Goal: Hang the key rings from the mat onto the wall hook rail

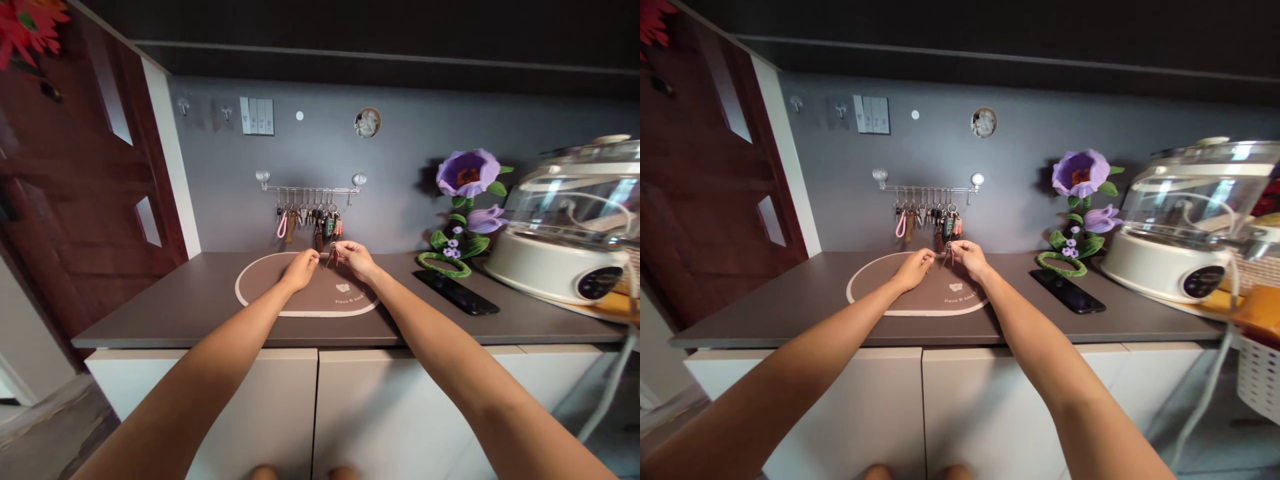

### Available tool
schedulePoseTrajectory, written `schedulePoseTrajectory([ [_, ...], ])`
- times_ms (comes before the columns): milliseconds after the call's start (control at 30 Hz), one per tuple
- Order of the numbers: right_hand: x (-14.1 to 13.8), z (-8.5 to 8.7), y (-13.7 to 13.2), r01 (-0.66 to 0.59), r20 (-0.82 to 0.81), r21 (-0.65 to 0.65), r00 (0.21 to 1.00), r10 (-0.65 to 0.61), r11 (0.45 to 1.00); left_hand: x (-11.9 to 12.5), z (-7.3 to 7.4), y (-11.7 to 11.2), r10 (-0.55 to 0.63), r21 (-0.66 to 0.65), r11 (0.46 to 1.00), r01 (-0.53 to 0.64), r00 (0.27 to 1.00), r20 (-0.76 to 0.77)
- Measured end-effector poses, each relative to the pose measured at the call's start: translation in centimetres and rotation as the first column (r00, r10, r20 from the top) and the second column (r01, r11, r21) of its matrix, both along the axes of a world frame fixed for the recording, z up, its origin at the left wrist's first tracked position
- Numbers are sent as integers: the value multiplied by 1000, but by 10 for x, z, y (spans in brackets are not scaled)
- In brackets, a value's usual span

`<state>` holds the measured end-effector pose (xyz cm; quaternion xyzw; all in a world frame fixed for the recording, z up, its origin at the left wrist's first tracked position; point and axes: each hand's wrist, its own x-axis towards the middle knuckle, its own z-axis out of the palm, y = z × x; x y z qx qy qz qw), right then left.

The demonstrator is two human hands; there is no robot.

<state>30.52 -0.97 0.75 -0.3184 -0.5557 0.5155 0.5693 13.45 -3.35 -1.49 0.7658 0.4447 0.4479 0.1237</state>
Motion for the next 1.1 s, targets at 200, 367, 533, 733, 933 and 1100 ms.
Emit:
schedulePoseTrajectory([
  [200,1,5,-6,-13,-85,-28,996,11,1000,0,-2,2,-5,-3,1000,5,1000,21],
  [367,3,11,-8,26,-126,-16,992,-28,1000,1,-5,6,-17,12,1000,17,999,30],
  [533,5,23,-3,109,-132,52,986,-102,993,3,-5,4,-20,-8,1000,21,998,60],
  [733,16,52,19,267,-109,123,961,-255,956,5,-6,4,-32,-15,999,33,998,60],
  [933,19,82,42,457,-93,137,889,-448,879,6,-7,6,-35,-14,999,36,997,75],
  [1100,16,90,64,511,-59,182,859,-509,840,6,-6,4,-35,-27,999,38,996,87],
])
